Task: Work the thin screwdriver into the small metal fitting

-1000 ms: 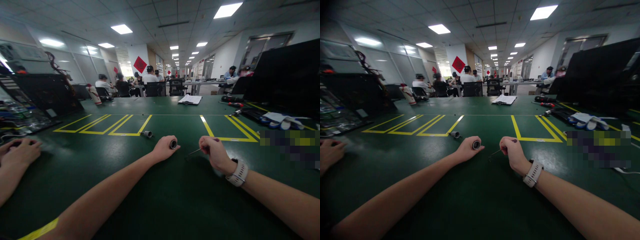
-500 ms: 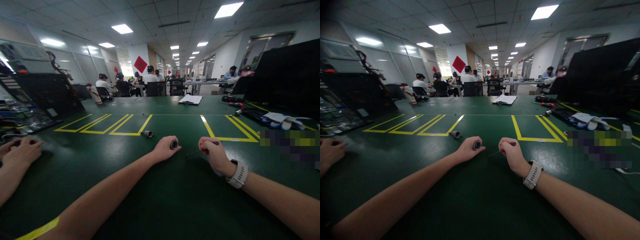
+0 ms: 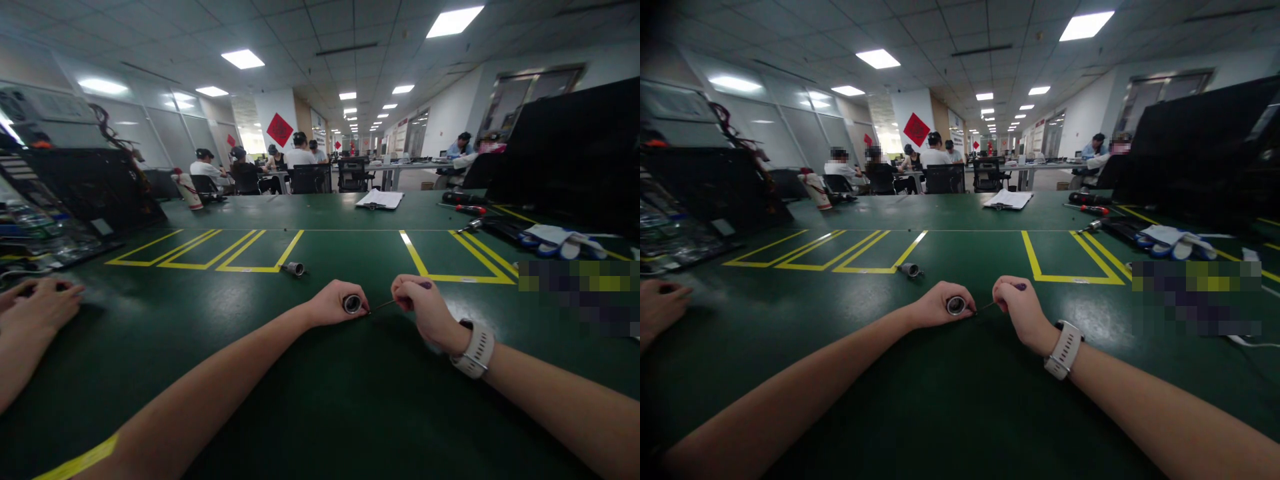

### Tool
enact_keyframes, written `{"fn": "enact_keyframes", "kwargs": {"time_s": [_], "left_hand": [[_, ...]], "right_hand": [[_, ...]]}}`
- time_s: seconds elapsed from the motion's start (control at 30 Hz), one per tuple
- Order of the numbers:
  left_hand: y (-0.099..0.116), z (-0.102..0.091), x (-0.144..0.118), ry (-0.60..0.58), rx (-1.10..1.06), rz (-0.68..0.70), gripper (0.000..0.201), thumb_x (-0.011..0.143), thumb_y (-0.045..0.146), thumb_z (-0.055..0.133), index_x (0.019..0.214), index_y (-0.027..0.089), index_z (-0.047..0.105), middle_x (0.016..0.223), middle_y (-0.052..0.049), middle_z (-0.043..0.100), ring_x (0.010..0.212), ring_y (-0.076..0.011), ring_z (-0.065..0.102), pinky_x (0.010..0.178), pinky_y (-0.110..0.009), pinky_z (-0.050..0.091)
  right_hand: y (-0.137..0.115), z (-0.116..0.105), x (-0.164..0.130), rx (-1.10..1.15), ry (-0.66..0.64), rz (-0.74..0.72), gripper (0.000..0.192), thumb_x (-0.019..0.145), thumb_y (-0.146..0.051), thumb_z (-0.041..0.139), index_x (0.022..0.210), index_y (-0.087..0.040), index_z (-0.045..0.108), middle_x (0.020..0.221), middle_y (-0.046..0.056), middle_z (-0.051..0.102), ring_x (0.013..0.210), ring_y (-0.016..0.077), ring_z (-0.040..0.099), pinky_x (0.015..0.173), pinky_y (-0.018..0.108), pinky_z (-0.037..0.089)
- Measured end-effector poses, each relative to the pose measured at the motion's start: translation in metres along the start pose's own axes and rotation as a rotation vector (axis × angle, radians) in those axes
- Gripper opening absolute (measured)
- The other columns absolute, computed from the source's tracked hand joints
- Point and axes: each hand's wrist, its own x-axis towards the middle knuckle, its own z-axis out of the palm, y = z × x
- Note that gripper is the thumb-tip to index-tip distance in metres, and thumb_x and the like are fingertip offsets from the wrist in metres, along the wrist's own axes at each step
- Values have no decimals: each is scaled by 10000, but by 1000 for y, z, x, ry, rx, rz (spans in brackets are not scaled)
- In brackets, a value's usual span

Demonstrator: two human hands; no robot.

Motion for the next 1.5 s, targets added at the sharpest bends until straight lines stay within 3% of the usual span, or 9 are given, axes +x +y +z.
{"fn": "enact_keyframes", "kwargs": {"time_s": [0.17,0.3,0.5,0.67,0.8,1.13,1.23,1.4,1.5], "left_hand": [[0,-2,0,60,8,0,115,739,211,612,826,142,585,839,-32,628,798,-138,584,748,-264,457],[-3,-1,1,172,70,-94,139,708,239,634,766,153,540,723,15,552,673,-113,516,630,-235,421],[-7,2,1,195,56,-116,161,714,286,617,755,156,531,663,37,513,602,-93,462,547,-210,364],[-8,2,1,247,124,-125,128,700,249,605,715,159,515,659,40,506,612,-101,458,568,-222,363],[-9,1,0,268,203,-126,117,711,251,589,716,164,511,674,35,500,637,-113,466,582,-232,361],[-6,1,1,269,218,-133,87,713,216,582,710,167,510,679,30,497,657,-119,478,608,-235,380],[-6,1,1,278,252,-122,71,724,205,565,714,170,504,685,27,500,660,-122,482,616,-240,378],[-6,1,0,257,373,-89,58,702,127,533,722,171,503,690,26,507,661,-127,483,657,-262,366],[-5,1,-1,253,405,-69,52,704,130,527,722,171,502,693,23,509,667,-132,485,671,-271,365]], "right_hand": [[-12,-1,0,107,78,-28,144,579,-194,452,436,-201,448,450,-28,371,459,112,307,441,267,212],[-21,0,-6,145,-81,-96,118,644,-207,479,535,-192,521,520,-8,458,518,132,402,500,275,308],[-26,5,-16,-385,-387,-394,139,811,-184,461,734,-195,577,709,19,542,672,159,490,617,295,374],[-24,10,-22,-699,-414,-629,131,822,-160,465,792,-181,591,765,54,569,696,175,471,633,321,352],[-21,11,-20,-605,-376,-469,140,827,-178,461,767,-183,587,744,37,568,686,167,495,625,310,369],[-6,10,-4,378,-189,287,102,687,-253,549,631,-170,569,623,2,547,572,128,481,590,285,383],[-8,10,-6,317,-158,218,98,701,-247,540,649,-174,578,635,4,557,596,135,493,599,287,385],[-18,11,-14,-177,-248,-71,129,760,-218,513,693,-182,616,670,7,568,661,159,506,620,300,370],[-18,11,-14,-160,-282,-63,135,761,-208,508,684,-181,616,667,7,571,659,158,507,625,300,373]]}}
